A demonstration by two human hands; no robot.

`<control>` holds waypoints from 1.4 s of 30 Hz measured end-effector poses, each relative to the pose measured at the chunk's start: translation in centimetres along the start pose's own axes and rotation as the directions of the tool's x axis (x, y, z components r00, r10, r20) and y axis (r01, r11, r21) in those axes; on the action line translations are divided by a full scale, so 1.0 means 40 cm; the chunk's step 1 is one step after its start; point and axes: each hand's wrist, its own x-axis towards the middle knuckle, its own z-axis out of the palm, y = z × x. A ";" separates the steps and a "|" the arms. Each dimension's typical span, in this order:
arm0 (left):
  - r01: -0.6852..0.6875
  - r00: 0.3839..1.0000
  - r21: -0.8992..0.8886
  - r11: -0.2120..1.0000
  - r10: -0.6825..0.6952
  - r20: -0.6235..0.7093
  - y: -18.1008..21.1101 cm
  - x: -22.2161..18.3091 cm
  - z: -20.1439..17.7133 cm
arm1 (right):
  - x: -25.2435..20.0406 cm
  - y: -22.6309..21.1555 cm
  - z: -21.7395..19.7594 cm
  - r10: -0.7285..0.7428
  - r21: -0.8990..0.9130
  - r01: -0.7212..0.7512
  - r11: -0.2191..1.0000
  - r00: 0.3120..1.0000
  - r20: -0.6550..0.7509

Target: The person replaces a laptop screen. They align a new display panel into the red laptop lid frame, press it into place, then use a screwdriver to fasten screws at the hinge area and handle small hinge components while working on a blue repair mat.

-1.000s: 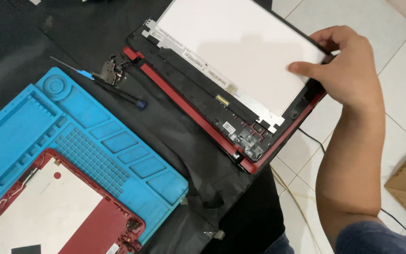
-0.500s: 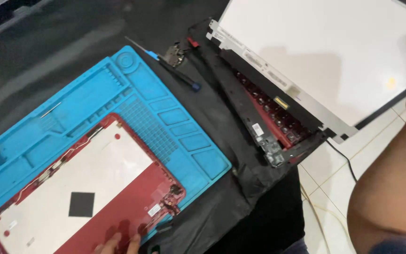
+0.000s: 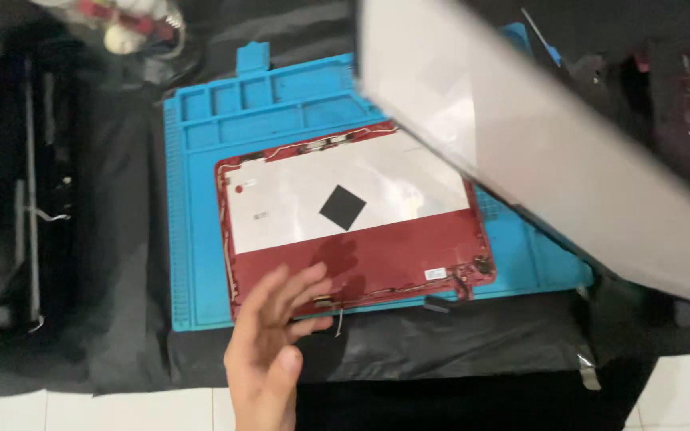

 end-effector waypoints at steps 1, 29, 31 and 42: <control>0.123 0.992 -0.187 0.975 -0.123 0.013 0.017 0.013 -0.005 | 0.026 -0.019 0.036 -0.060 -0.029 0.061 0.998 0.997 0.041; 0.191 0.982 -0.328 0.925 -0.183 0.055 0.143 0.243 -0.188 | 0.477 -0.209 0.115 0.304 -0.021 -0.315 0.949 0.929 -0.213; 0.214 0.961 -0.179 0.960 -0.174 0.215 0.167 0.355 -0.222 | 0.500 -0.165 0.109 0.384 0.117 -0.366 0.923 0.897 -0.220; -0.209 0.435 0.441 0.873 -0.321 0.841 0.232 0.653 -0.105 | 0.686 -0.052 0.151 0.501 0.728 -0.275 0.628 0.858 -0.108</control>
